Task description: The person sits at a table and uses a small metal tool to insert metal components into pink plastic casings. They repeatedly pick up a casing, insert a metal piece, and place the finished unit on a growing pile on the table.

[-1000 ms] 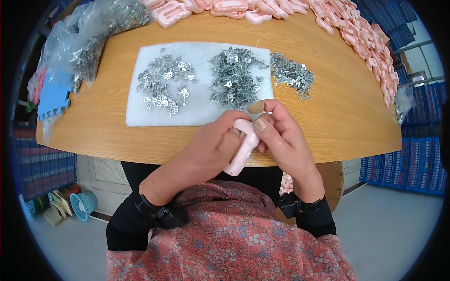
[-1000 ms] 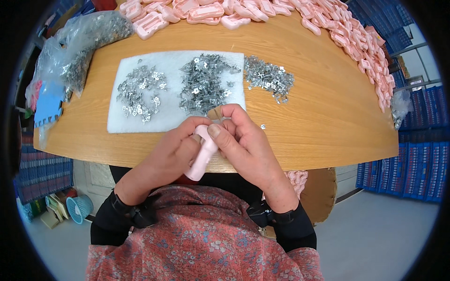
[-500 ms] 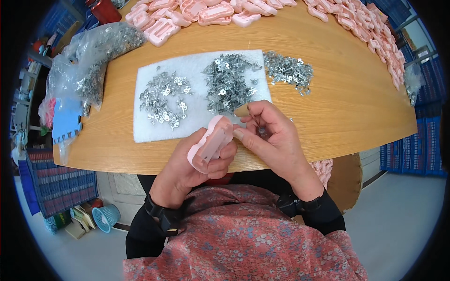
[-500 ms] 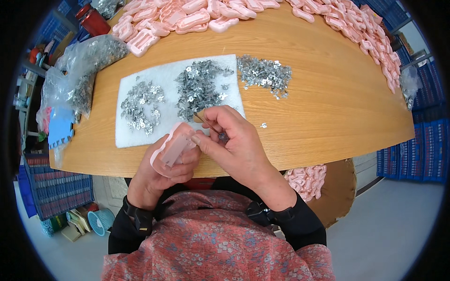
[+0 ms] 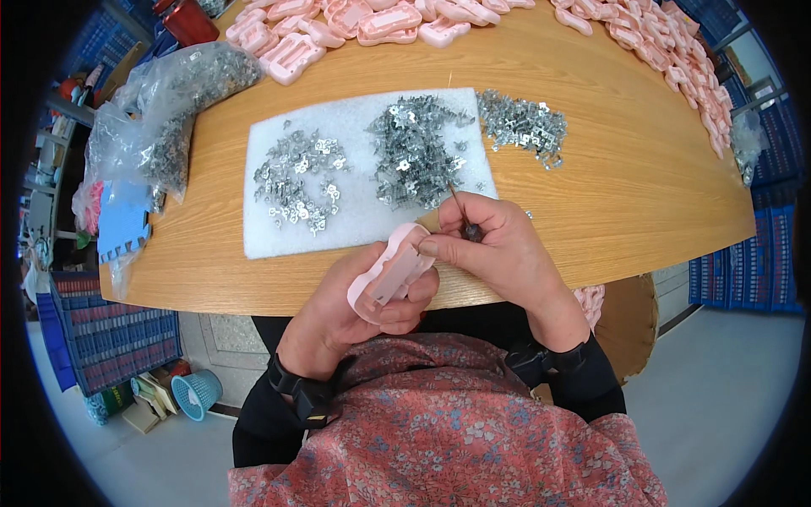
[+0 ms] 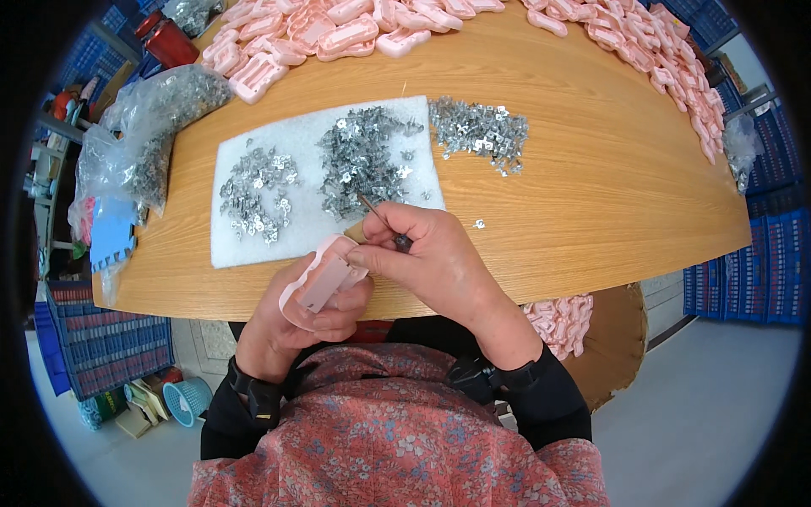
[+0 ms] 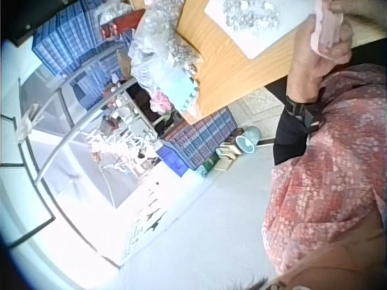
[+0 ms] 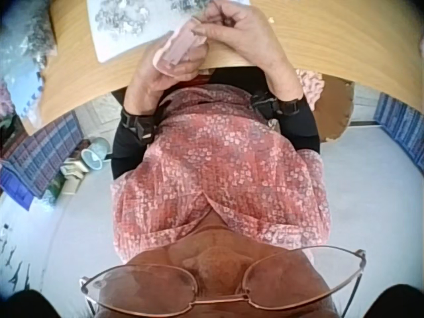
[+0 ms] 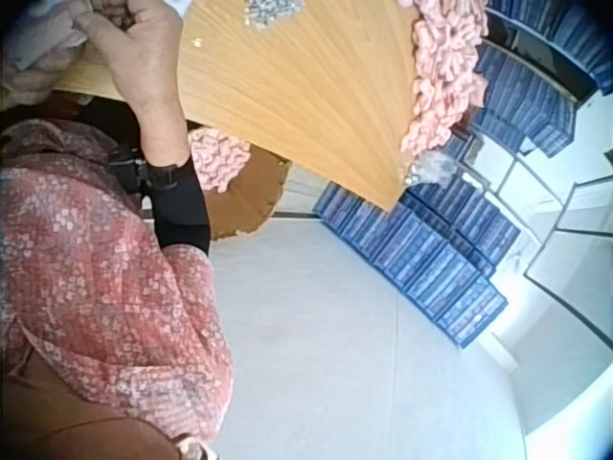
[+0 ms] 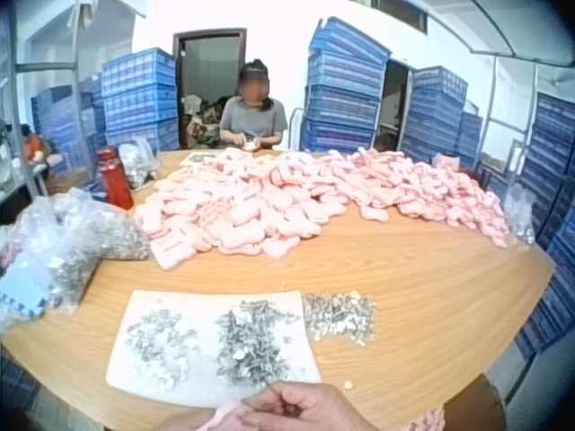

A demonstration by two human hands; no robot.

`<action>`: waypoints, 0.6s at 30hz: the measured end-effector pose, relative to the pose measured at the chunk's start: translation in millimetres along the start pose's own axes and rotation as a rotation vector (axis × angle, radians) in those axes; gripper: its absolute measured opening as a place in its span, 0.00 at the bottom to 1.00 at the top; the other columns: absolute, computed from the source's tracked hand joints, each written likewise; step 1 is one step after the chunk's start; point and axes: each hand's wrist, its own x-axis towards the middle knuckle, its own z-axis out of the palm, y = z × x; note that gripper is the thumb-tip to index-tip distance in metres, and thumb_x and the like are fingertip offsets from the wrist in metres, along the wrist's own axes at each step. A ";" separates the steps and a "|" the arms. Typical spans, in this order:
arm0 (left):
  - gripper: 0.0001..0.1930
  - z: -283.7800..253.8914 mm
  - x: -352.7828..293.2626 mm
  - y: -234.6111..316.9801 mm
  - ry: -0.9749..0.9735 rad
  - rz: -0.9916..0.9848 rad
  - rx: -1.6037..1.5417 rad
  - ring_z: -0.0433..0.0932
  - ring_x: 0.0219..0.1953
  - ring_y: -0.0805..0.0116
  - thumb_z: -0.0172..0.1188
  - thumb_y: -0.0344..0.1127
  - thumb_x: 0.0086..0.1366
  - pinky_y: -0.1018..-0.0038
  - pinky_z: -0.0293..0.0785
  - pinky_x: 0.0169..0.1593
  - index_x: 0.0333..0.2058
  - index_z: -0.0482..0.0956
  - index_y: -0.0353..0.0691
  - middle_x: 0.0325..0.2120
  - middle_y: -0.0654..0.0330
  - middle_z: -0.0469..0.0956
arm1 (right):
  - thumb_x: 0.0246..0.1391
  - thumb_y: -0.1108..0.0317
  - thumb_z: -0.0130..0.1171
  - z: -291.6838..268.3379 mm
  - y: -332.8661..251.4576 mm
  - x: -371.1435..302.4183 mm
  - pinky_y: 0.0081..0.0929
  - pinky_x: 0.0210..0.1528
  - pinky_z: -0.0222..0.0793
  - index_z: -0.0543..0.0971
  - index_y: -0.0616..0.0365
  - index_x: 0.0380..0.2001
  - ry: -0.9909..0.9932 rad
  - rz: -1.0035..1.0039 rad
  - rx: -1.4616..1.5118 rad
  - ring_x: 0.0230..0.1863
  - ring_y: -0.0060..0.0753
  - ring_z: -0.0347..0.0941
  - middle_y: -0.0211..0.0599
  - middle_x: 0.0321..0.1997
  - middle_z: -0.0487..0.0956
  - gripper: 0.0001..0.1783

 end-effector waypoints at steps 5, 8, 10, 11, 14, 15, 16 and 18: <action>0.22 3.0 -1.7 0.8 0.024 0.014 0.012 0.59 0.15 0.80 0.43 0.50 0.73 0.80 0.54 0.18 0.56 0.69 0.41 0.25 0.61 0.67 | 0.57 0.72 0.65 -9.4 -4.8 -3.6 0.12 0.35 0.64 0.80 0.60 0.40 0.018 0.039 0.030 0.32 0.10 0.67 0.19 0.31 0.76 0.08; 0.22 13.0 -1.8 10.1 0.075 0.028 0.119 0.63 0.18 0.76 0.45 0.47 0.71 0.78 0.58 0.21 0.57 0.69 0.40 0.25 0.62 0.67 | 0.58 0.71 0.63 -28.2 -4.8 -10.7 0.13 0.37 0.65 0.80 0.60 0.41 0.199 -0.025 0.001 0.34 0.11 0.69 0.21 0.34 0.78 0.09; 0.25 16.3 -4.4 14.0 0.202 0.108 0.244 0.61 0.17 0.76 0.47 0.47 0.71 0.79 0.57 0.21 0.60 0.66 0.39 0.25 0.63 0.65 | 0.58 0.70 0.63 -47.9 -0.1 -18.3 0.14 0.38 0.67 0.81 0.62 0.40 0.314 -0.031 -0.041 0.34 0.12 0.69 0.20 0.34 0.76 0.09; 0.26 18.3 -6.4 16.0 0.265 0.148 0.305 0.61 0.17 0.76 0.48 0.47 0.70 0.79 0.56 0.22 0.61 0.65 0.38 0.25 0.64 0.64 | 0.58 0.71 0.63 -55.0 0.3 -21.5 0.14 0.39 0.67 0.80 0.62 0.41 0.339 -0.019 -0.057 0.35 0.12 0.69 0.22 0.35 0.77 0.09; 0.27 32.5 -11.9 19.0 0.459 0.345 0.360 0.62 0.20 0.75 0.50 0.43 0.69 0.78 0.57 0.23 0.62 0.63 0.38 0.25 0.64 0.65 | 0.59 0.73 0.61 -67.1 -0.4 -27.0 0.13 0.41 0.67 0.78 0.62 0.43 0.398 -0.003 -0.119 0.36 0.12 0.70 0.24 0.37 0.79 0.10; 0.28 26.5 -15.7 23.1 0.405 0.378 0.368 0.65 0.25 0.75 0.54 0.40 0.67 0.78 0.61 0.25 0.63 0.63 0.38 0.27 0.65 0.66 | 0.58 0.73 0.61 -68.8 3.1 -27.0 0.13 0.41 0.67 0.78 0.62 0.43 0.410 -0.013 -0.152 0.36 0.12 0.69 0.24 0.36 0.78 0.10; 0.28 24.4 -17.5 24.5 0.388 0.398 0.356 0.65 0.26 0.75 0.55 0.40 0.67 0.77 0.62 0.26 0.63 0.63 0.38 0.27 0.66 0.66 | 0.58 0.74 0.61 -70.6 5.9 -27.0 0.13 0.40 0.67 0.78 0.62 0.43 0.422 -0.023 -0.185 0.36 0.12 0.69 0.24 0.36 0.78 0.10; 0.28 21.1 -21.3 26.3 0.357 0.440 0.332 0.67 0.29 0.74 0.56 0.38 0.66 0.76 0.65 0.27 0.63 0.63 0.37 0.29 0.66 0.66 | 0.56 0.74 0.62 -68.3 10.1 -22.3 0.17 0.37 0.68 0.78 0.62 0.40 0.430 -0.059 -0.312 0.33 0.15 0.70 0.26 0.33 0.77 0.09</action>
